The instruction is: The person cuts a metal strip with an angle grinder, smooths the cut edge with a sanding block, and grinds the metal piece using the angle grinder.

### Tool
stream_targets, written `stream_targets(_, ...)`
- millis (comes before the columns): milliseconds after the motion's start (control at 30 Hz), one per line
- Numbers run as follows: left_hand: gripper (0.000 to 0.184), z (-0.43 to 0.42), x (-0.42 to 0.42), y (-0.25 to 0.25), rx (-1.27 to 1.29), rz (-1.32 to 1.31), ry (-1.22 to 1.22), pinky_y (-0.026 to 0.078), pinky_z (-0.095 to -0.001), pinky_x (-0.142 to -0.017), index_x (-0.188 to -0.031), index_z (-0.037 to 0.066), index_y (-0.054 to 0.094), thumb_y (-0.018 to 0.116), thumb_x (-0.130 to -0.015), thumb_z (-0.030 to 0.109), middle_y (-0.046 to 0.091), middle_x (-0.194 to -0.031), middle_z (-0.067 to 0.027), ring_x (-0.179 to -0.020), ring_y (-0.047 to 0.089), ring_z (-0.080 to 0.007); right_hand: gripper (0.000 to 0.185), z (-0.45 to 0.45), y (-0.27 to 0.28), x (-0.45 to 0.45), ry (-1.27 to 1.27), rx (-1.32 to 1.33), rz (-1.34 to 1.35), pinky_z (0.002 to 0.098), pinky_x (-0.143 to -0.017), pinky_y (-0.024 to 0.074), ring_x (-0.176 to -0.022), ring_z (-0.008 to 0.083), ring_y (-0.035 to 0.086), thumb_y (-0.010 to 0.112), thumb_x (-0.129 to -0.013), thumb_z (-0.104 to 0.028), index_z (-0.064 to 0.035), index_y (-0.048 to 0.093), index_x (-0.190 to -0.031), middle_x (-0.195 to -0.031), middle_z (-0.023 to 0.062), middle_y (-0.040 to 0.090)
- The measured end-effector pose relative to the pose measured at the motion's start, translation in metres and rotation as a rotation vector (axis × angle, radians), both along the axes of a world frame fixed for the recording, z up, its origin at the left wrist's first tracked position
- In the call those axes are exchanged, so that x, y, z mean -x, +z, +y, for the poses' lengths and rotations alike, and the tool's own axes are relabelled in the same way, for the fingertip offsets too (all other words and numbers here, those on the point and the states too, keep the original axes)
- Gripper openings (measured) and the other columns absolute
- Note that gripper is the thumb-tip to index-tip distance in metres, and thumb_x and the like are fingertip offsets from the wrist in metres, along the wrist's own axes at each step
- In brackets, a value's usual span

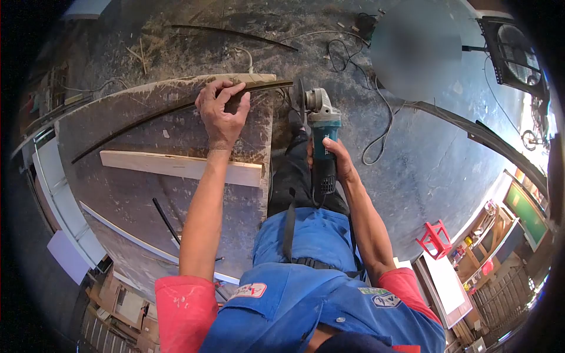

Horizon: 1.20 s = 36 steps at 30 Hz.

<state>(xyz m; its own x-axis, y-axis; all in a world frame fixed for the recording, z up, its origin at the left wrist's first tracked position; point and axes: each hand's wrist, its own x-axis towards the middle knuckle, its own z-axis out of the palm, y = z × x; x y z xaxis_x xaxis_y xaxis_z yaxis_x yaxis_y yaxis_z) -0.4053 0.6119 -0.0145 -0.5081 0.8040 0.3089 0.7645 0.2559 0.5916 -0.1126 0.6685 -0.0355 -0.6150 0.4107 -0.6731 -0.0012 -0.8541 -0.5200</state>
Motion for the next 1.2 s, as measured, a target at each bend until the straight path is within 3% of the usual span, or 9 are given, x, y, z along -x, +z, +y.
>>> stream_targets(67,0.017,-0.002,0.001,-0.005,0.006,-0.007,0.008,0.039,-0.0406,-0.1,-0.102,0.014,0.08,0.079,-0.089,0.025,0.064,-0.103,-0.0007,-0.101,0.058,-0.0237,0.053,0.001,-0.006,-0.003,0.056,-0.029,0.067,0.0337,-0.063,0.056,-0.072,0.0202,0.067,0.069,-0.088,-0.052,-0.004,0.058,-0.109,-0.088,0.0095,0.064)
stream_targets(700,0.015,0.002,0.002,-0.013,-0.066,-0.011,0.05,0.042,-0.0415,-0.094,-0.097,0.022,0.081,0.082,-0.083,0.026,0.062,-0.094,0.0023,-0.096,0.06,-0.0214,0.057,0.009,0.002,0.002,0.111,-0.056,0.045,0.0352,-0.065,0.0574,-0.072,0.0217,0.067,0.068,-0.088,-0.051,-0.0023,0.056,-0.114,-0.088,0.0118,0.066)
stream_targets(1200,0.014,0.001,0.003,-0.012,-0.07,-0.045,0.044,0.041,-0.0413,-0.094,-0.096,0.02,0.081,0.082,-0.083,0.026,0.064,-0.095,0.0021,-0.097,0.06,-0.0214,0.058,0.014,-0.003,0.004,0.118,-0.026,0.052,0.0359,-0.066,0.0569,-0.073,0.0223,0.067,0.067,-0.089,-0.052,-0.0019,0.057,-0.116,-0.088,0.0116,0.065)
